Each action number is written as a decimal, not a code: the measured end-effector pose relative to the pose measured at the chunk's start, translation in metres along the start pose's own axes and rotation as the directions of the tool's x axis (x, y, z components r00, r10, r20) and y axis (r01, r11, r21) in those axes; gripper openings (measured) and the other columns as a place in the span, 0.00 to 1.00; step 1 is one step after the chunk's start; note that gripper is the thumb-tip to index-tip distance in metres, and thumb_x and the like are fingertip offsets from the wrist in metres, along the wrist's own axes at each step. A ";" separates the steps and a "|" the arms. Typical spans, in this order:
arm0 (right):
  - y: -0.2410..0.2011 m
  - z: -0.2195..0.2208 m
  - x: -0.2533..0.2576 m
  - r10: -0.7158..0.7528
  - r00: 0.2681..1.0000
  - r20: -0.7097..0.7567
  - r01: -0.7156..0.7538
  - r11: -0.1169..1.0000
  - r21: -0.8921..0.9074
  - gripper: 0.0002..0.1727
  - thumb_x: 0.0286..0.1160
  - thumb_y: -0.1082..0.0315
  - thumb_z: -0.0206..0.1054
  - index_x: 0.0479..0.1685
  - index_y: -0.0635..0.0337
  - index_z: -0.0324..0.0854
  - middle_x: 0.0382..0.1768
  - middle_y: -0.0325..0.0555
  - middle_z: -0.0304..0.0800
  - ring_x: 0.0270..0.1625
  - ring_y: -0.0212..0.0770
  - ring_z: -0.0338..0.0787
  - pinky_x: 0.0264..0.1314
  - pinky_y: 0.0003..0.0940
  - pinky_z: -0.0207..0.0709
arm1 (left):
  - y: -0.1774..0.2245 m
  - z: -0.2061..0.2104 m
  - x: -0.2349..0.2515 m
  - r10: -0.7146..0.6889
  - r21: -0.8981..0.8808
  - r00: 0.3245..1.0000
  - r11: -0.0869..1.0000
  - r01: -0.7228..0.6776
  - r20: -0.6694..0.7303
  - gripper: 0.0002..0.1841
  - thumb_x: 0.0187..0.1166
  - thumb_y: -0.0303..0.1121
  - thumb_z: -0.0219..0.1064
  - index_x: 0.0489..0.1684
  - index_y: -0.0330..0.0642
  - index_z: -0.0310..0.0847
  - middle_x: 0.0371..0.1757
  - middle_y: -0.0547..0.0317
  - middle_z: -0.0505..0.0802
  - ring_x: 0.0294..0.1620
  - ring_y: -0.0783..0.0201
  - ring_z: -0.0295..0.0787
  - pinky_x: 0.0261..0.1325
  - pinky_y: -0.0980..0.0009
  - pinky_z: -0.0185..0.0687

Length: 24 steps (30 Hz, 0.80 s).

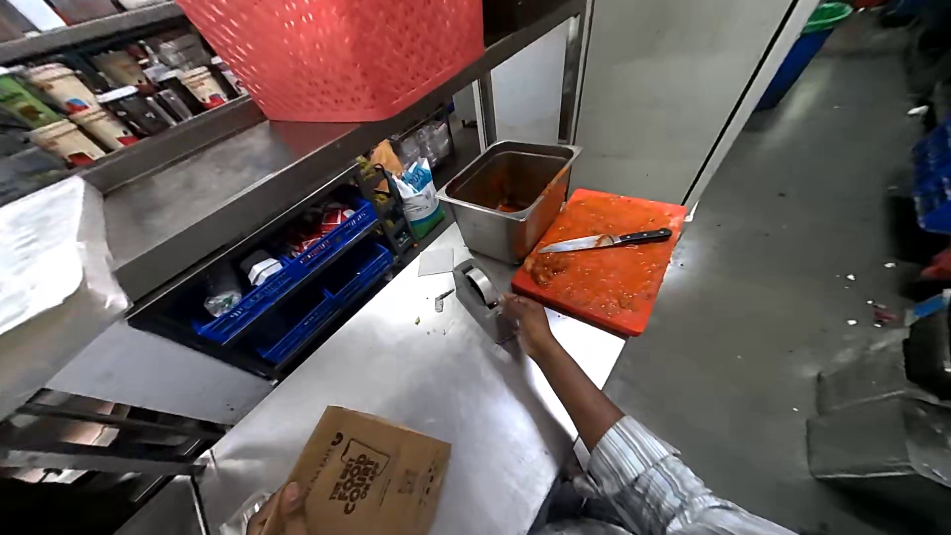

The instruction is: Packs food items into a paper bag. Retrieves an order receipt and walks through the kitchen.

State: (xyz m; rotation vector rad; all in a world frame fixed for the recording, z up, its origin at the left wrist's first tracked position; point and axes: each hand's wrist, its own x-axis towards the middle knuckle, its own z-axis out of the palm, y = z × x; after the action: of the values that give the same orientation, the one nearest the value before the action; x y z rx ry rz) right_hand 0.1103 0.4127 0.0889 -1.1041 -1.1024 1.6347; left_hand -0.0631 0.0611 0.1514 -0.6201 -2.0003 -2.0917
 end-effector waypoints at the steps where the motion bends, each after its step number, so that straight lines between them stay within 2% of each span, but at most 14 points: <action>1: 0.009 -0.002 -0.004 -0.044 0.999 -0.008 0.044 0.999 0.020 0.09 0.82 0.69 0.64 0.44 0.69 0.82 0.44 0.49 0.86 0.41 0.35 0.81 0.41 0.34 0.75 | 0.000 0.000 -0.001 -0.005 -0.002 1.000 1.000 0.005 -0.004 0.07 0.83 0.22 0.61 0.49 0.25 0.79 0.40 0.66 0.89 0.43 0.80 0.87 0.55 0.79 0.86; 3: 0.024 -0.009 -0.007 -0.090 0.996 -0.010 0.090 0.996 0.016 0.08 0.79 0.71 0.66 0.33 0.67 0.78 0.57 0.52 0.84 0.47 0.36 0.83 0.44 0.33 0.77 | 0.002 0.000 -0.002 -0.009 -0.010 1.000 1.000 0.009 -0.003 0.06 0.83 0.22 0.60 0.48 0.26 0.78 0.39 0.67 0.89 0.42 0.81 0.88 0.54 0.79 0.87; 5: 0.036 -0.017 -0.002 -0.117 0.993 0.013 0.118 0.989 -0.090 0.10 0.78 0.70 0.67 0.33 0.69 0.76 0.69 0.58 0.79 0.60 0.44 0.83 0.57 0.42 0.79 | 0.000 -0.001 -0.002 0.000 -0.016 1.000 1.000 0.000 -0.005 0.06 0.83 0.22 0.61 0.48 0.26 0.79 0.39 0.67 0.89 0.42 0.81 0.88 0.54 0.79 0.87; 6: 0.043 -0.021 0.001 -0.156 0.987 0.025 0.158 0.970 -0.187 0.12 0.79 0.68 0.68 0.36 0.71 0.78 0.69 0.62 0.79 0.64 0.49 0.83 0.63 0.45 0.78 | -0.001 -0.001 -0.002 0.008 -0.016 1.000 1.000 -0.008 -0.007 0.06 0.82 0.22 0.61 0.48 0.25 0.79 0.39 0.67 0.89 0.42 0.81 0.88 0.54 0.80 0.87; 7: 0.048 -0.026 0.005 -0.225 0.973 0.045 0.228 0.922 -0.312 0.13 0.80 0.67 0.68 0.39 0.74 0.81 0.67 0.65 0.81 0.66 0.54 0.83 0.68 0.49 0.78 | -0.001 -0.001 -0.002 0.011 -0.014 1.000 1.000 -0.011 -0.006 0.06 0.82 0.22 0.61 0.47 0.26 0.79 0.39 0.68 0.89 0.42 0.81 0.88 0.54 0.80 0.87; 9: 0.050 -0.035 0.012 -0.389 0.913 0.127 0.392 0.745 -0.540 0.14 0.82 0.68 0.66 0.44 0.78 0.84 0.55 0.70 0.86 0.61 0.63 0.87 0.68 0.57 0.78 | 0.002 0.001 -0.003 0.009 -0.018 1.000 1.000 -0.009 -0.013 0.06 0.83 0.21 0.60 0.47 0.26 0.78 0.39 0.67 0.89 0.43 0.81 0.88 0.54 0.79 0.86; 11: 0.044 -0.048 0.020 -0.427 0.880 0.208 0.446 0.591 -0.672 0.14 0.84 0.68 0.63 0.47 0.76 0.83 0.47 0.67 0.88 0.53 0.64 0.90 0.63 0.60 0.81 | 0.004 0.001 -0.006 -0.013 -0.001 1.000 1.000 0.013 -0.026 0.06 0.83 0.22 0.60 0.48 0.25 0.78 0.39 0.66 0.88 0.42 0.81 0.88 0.53 0.79 0.87; 13: 0.029 -0.061 0.015 -0.417 0.881 0.222 0.436 0.539 -0.721 0.16 0.86 0.66 0.62 0.49 0.75 0.84 0.48 0.67 0.89 0.53 0.64 0.91 0.61 0.63 0.81 | 0.008 0.004 -0.008 -0.027 0.024 0.999 0.999 0.028 -0.026 0.07 0.82 0.22 0.62 0.48 0.24 0.78 0.40 0.65 0.89 0.43 0.81 0.88 0.54 0.80 0.87; 14: 0.019 -0.062 0.007 -0.434 0.873 0.222 0.450 0.542 -0.709 0.17 0.86 0.65 0.62 0.50 0.75 0.84 0.49 0.68 0.89 0.52 0.64 0.91 0.60 0.64 0.82 | 0.010 0.007 -0.008 -0.020 0.024 0.999 1.000 0.020 -0.029 0.07 0.80 0.21 0.64 0.47 0.24 0.78 0.40 0.65 0.89 0.44 0.81 0.88 0.54 0.79 0.87; 16: 0.007 -0.042 -0.026 -0.424 0.868 0.259 0.491 0.650 -0.580 0.16 0.84 0.65 0.65 0.48 0.75 0.85 0.48 0.65 0.90 0.49 0.59 0.92 0.56 0.59 0.85 | 0.010 0.007 -0.010 0.017 0.040 0.999 0.999 -0.015 -0.042 0.05 0.75 0.20 0.68 0.42 0.26 0.82 0.38 0.66 0.92 0.42 0.81 0.89 0.53 0.78 0.88; 18: 0.001 0.005 -0.071 -0.319 0.858 0.403 0.458 0.831 -0.315 0.10 0.85 0.71 0.61 0.43 0.70 0.84 0.41 0.51 0.91 0.42 0.41 0.90 0.49 0.42 0.86 | 0.013 0.005 -0.007 -0.009 0.044 1.000 0.999 0.010 -0.026 0.05 0.74 0.20 0.69 0.41 0.27 0.83 0.41 0.64 0.94 0.45 0.78 0.92 0.54 0.77 0.90; 21: 0.001 0.072 -0.135 -0.225 0.703 0.675 0.355 0.933 -0.059 0.10 0.83 0.73 0.59 0.38 0.66 0.85 0.39 0.43 0.91 0.42 0.34 0.89 0.50 0.37 0.86 | 0.008 -0.003 -0.004 -0.041 0.006 0.998 0.999 0.041 0.043 0.04 0.75 0.24 0.70 0.41 0.31 0.85 0.58 0.51 0.95 0.64 0.61 0.92 0.65 0.65 0.89; 22: 0.000 0.092 -0.151 -0.226 0.653 0.723 0.363 0.931 -0.037 0.10 0.82 0.72 0.61 0.37 0.66 0.87 0.38 0.42 0.91 0.41 0.33 0.89 0.49 0.35 0.85 | 0.007 -0.004 -0.005 -0.044 -0.002 0.998 0.999 0.044 0.052 0.04 0.76 0.25 0.70 0.40 0.33 0.85 0.59 0.51 0.95 0.65 0.60 0.92 0.65 0.64 0.90; 24: -0.003 0.123 -0.171 -0.237 0.600 0.764 0.397 0.918 -0.027 0.09 0.80 0.70 0.66 0.35 0.64 0.88 0.37 0.41 0.88 0.38 0.31 0.84 0.42 0.30 0.80 | 0.009 -0.004 -0.006 -0.063 0.015 0.997 0.998 0.063 0.039 0.03 0.76 0.27 0.72 0.38 0.37 0.85 0.52 0.57 0.97 0.55 0.66 0.95 0.56 0.68 0.92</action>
State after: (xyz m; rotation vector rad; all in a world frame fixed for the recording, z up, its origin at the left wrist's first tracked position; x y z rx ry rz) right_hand 0.0357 0.2272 0.1532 -0.2351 -1.9110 1.7337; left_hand -0.0546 0.0554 0.1564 -0.6088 -2.0800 -2.1155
